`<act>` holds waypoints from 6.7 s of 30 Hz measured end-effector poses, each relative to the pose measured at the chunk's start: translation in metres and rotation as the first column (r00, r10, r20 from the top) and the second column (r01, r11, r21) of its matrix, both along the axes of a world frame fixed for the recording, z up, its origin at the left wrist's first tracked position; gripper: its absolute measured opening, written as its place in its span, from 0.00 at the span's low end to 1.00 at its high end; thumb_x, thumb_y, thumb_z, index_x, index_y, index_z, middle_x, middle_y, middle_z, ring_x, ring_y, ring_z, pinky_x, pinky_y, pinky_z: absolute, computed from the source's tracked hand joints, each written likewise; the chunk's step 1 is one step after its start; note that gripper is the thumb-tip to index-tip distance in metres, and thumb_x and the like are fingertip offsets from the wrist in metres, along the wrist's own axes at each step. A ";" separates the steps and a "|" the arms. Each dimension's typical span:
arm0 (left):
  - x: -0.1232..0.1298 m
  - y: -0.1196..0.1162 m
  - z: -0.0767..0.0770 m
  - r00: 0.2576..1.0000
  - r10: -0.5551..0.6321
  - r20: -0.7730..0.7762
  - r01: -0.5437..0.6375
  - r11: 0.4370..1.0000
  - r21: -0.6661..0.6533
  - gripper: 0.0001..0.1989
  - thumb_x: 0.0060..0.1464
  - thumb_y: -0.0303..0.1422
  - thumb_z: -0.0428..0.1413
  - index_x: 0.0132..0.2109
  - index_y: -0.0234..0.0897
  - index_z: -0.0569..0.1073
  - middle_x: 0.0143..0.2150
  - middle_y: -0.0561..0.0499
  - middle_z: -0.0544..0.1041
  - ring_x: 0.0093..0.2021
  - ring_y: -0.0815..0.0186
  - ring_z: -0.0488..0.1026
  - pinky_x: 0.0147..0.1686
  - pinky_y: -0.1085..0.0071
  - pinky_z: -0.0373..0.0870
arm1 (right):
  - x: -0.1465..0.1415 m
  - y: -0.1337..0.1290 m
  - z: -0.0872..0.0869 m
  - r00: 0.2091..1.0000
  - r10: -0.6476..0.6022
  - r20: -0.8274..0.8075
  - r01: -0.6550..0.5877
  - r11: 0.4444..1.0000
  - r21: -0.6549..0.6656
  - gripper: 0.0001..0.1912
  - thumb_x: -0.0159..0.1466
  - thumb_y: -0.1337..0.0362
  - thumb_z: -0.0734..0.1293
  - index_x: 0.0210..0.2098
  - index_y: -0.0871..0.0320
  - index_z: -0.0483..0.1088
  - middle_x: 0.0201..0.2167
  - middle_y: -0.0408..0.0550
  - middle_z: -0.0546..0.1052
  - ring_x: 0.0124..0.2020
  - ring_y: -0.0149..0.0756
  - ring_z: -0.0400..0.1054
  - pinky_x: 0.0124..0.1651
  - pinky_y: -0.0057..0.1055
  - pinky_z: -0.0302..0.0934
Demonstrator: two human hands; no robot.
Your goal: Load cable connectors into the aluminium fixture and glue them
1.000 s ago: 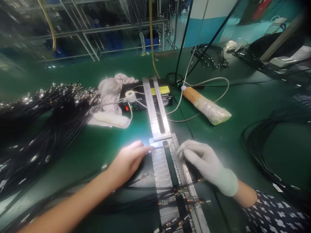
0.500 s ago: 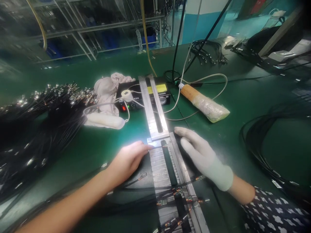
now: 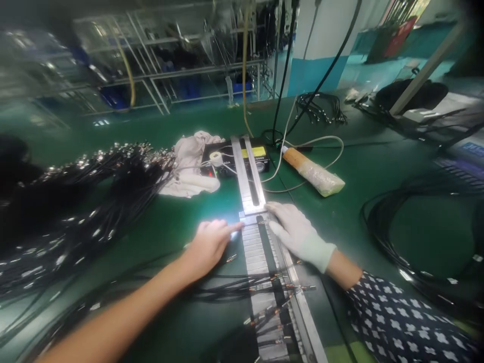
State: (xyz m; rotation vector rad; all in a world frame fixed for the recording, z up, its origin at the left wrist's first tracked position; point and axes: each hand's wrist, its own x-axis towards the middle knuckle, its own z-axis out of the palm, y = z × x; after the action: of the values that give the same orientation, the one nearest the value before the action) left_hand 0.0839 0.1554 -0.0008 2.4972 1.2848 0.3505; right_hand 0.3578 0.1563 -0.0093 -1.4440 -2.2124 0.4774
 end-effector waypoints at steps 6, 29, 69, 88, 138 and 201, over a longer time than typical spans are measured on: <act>-0.035 -0.054 0.016 0.997 0.068 0.044 -0.065 0.996 -0.061 0.05 0.62 0.32 0.53 0.42 0.38 0.73 0.34 0.51 0.74 0.35 0.63 0.71 0.36 0.69 0.67 | -0.016 -0.020 0.004 0.998 0.045 0.032 -0.047 0.997 0.065 0.19 0.70 0.64 0.56 0.57 0.56 0.69 0.56 0.58 0.70 0.54 0.52 0.63 0.56 0.54 0.63; 0.002 -0.029 -0.004 0.964 -0.251 0.090 0.235 0.959 0.158 0.21 0.68 0.26 0.39 0.51 0.40 0.75 0.36 0.49 0.71 0.35 0.66 0.69 0.34 0.73 0.68 | -0.001 -0.050 0.000 0.875 -0.151 -0.460 0.072 0.980 -0.186 0.19 0.70 0.59 0.59 0.59 0.55 0.63 0.60 0.55 0.68 0.58 0.44 0.67 0.60 0.46 0.66; -0.066 -0.079 0.006 0.998 -0.044 -0.037 0.052 0.967 0.250 0.10 0.66 0.32 0.51 0.53 0.39 0.68 0.47 0.47 0.75 0.48 0.59 0.71 0.51 0.64 0.65 | -0.002 -0.044 -0.006 0.723 -0.225 -0.653 0.071 0.965 -0.253 0.19 0.68 0.52 0.63 0.50 0.58 0.70 0.51 0.56 0.75 0.54 0.46 0.70 0.58 0.48 0.65; -0.015 -0.052 0.001 0.963 -0.257 0.079 0.245 0.960 0.135 0.19 0.65 0.20 0.45 0.58 0.38 0.68 0.42 0.49 0.76 0.39 0.66 0.72 0.39 0.73 0.69 | -0.002 -0.045 -0.007 0.741 -0.253 -0.623 0.057 0.947 -0.317 0.15 0.68 0.59 0.63 0.52 0.55 0.69 0.52 0.51 0.75 0.54 0.44 0.70 0.56 0.44 0.67; -0.024 -0.054 0.024 0.959 -0.269 0.084 0.276 0.958 -0.084 0.24 0.65 0.21 0.41 0.61 0.43 0.68 0.34 0.53 0.74 0.31 0.70 0.72 0.31 0.78 0.65 | -0.003 -0.044 0.002 0.777 -0.229 -0.587 0.049 0.951 -0.306 0.14 0.68 0.60 0.62 0.51 0.57 0.69 0.50 0.54 0.76 0.49 0.43 0.73 0.54 0.44 0.69; -0.018 -0.065 0.022 0.954 -0.245 0.172 0.253 0.967 -0.021 0.18 0.66 0.21 0.45 0.56 0.39 0.72 0.35 0.52 0.73 0.33 0.71 0.72 0.34 0.79 0.67 | -0.005 -0.055 0.008 0.775 -0.214 -0.594 -0.003 0.940 -0.342 0.12 0.69 0.64 0.61 0.49 0.57 0.71 0.45 0.49 0.77 0.42 0.37 0.73 0.49 0.37 0.71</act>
State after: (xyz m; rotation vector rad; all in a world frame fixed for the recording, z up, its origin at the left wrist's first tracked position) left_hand 0.0655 0.0909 0.0215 2.4939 0.8905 0.4561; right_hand 0.3531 0.1013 -0.0016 -1.2954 -1.5479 1.1453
